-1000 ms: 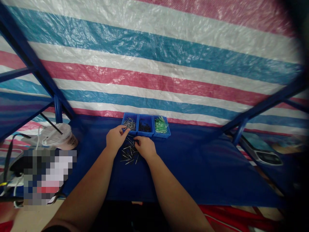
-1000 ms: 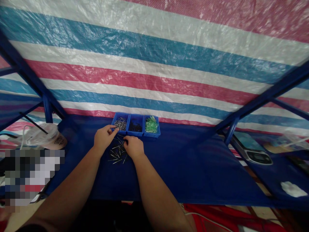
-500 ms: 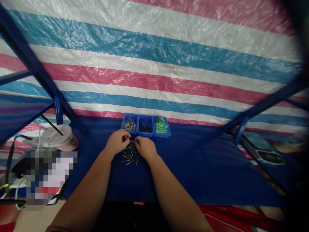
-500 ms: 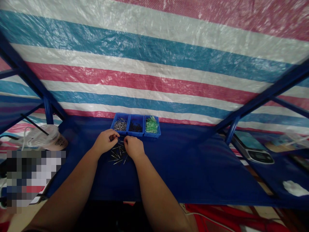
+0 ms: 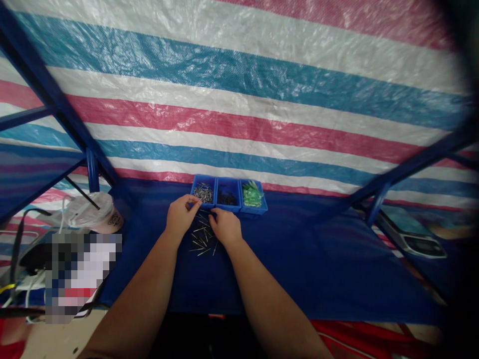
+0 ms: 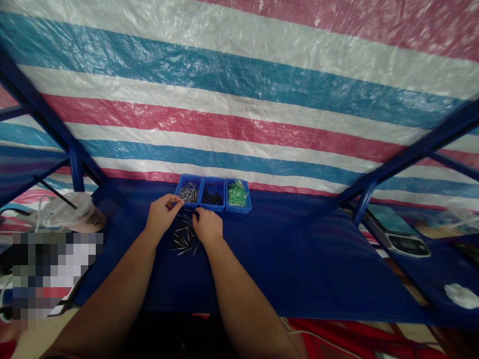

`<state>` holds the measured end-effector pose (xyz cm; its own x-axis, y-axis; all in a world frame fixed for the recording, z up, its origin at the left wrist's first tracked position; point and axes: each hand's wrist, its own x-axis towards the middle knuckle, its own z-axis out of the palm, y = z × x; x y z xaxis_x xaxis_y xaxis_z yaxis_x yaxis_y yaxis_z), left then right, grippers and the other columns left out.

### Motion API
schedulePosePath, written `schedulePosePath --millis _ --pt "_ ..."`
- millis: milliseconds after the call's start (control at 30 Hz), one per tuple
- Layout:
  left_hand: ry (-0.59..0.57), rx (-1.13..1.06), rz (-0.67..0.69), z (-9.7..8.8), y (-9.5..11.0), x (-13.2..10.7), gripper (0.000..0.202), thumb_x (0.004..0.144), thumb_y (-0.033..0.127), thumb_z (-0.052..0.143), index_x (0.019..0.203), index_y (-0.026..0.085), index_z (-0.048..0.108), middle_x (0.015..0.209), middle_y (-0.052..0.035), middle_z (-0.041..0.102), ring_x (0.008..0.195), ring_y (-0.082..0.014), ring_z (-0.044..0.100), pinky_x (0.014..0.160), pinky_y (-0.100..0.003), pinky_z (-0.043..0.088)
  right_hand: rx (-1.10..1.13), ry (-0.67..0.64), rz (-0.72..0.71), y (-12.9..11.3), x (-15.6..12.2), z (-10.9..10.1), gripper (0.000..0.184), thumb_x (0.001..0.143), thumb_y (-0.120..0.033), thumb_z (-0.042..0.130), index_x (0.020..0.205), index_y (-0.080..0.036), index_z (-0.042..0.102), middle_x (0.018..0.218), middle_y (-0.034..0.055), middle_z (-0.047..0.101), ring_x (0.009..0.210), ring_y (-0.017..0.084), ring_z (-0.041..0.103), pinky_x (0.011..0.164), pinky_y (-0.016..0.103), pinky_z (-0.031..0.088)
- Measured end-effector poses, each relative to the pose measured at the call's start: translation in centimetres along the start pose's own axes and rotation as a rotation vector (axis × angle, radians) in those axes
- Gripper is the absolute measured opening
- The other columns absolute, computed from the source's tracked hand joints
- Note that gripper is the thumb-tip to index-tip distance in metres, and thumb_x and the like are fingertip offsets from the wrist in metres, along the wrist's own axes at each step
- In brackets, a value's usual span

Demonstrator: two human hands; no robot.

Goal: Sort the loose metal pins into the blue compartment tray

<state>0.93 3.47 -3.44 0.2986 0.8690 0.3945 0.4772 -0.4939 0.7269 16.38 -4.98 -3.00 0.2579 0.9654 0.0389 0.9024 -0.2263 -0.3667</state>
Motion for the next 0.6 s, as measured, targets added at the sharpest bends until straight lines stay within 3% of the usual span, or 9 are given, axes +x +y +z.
schedulePosePath --millis 100,200,400,500,600 --pt "0.070 -0.025 -0.107 0.7 0.0 0.2 0.020 0.082 0.040 0.074 0.088 0.021 0.068 0.081 -0.0008 0.073 0.064 -0.0148 0.060 0.065 -0.028 0.046 -0.076 -0.043 0.044 -0.6 0.4 0.2 0.027 0.097 -0.036 0.052 0.115 -0.029 0.071 0.104 0.0069 0.075 0.094 0.024 0.071 0.079 0.033 0.050" --pt "0.077 0.013 -0.087 0.8 0.0 0.2 0.023 0.084 0.044 0.071 0.087 0.022 0.068 0.074 0.0000 0.070 0.063 -0.0149 0.060 0.062 -0.027 0.043 -0.102 -0.070 0.070 -1.1 0.8 0.3 0.027 0.099 -0.034 0.048 0.110 -0.027 0.072 0.102 0.0090 0.075 0.094 0.025 0.072 0.080 0.035 0.051" --pt "-0.057 0.080 -0.027 -0.4 0.1 -0.3 0.018 0.088 0.038 0.064 0.081 0.022 0.067 0.063 0.0025 0.063 0.056 -0.0136 0.056 0.059 -0.027 0.041 -0.125 -0.107 0.098 -1.3 0.6 0.5 0.028 0.102 -0.031 0.042 0.110 -0.020 0.066 0.102 0.0132 0.074 0.094 0.027 0.073 0.080 0.037 0.051" --pt "-0.113 0.065 0.002 -0.8 0.2 -0.4 0.014 0.087 0.034 0.064 0.083 0.022 0.070 0.067 0.0014 0.066 0.057 -0.0137 0.057 0.060 -0.027 0.044 -0.098 -0.077 0.064 -0.9 0.1 0.3 0.025 0.103 -0.031 0.042 0.112 -0.021 0.063 0.103 0.0113 0.074 0.091 0.026 0.073 0.078 0.034 0.050" --pt "-0.180 0.015 0.094 -0.8 0.1 -0.4 0.014 0.086 0.029 0.064 0.093 0.021 0.073 0.084 -0.0021 0.072 0.063 -0.0141 0.060 0.066 -0.028 0.049 -0.031 -0.033 -0.024 -0.4 -0.5 -0.1 0.023 0.104 -0.031 0.041 0.114 -0.023 0.061 0.106 0.0081 0.074 0.091 0.022 0.072 0.077 0.029 0.047"
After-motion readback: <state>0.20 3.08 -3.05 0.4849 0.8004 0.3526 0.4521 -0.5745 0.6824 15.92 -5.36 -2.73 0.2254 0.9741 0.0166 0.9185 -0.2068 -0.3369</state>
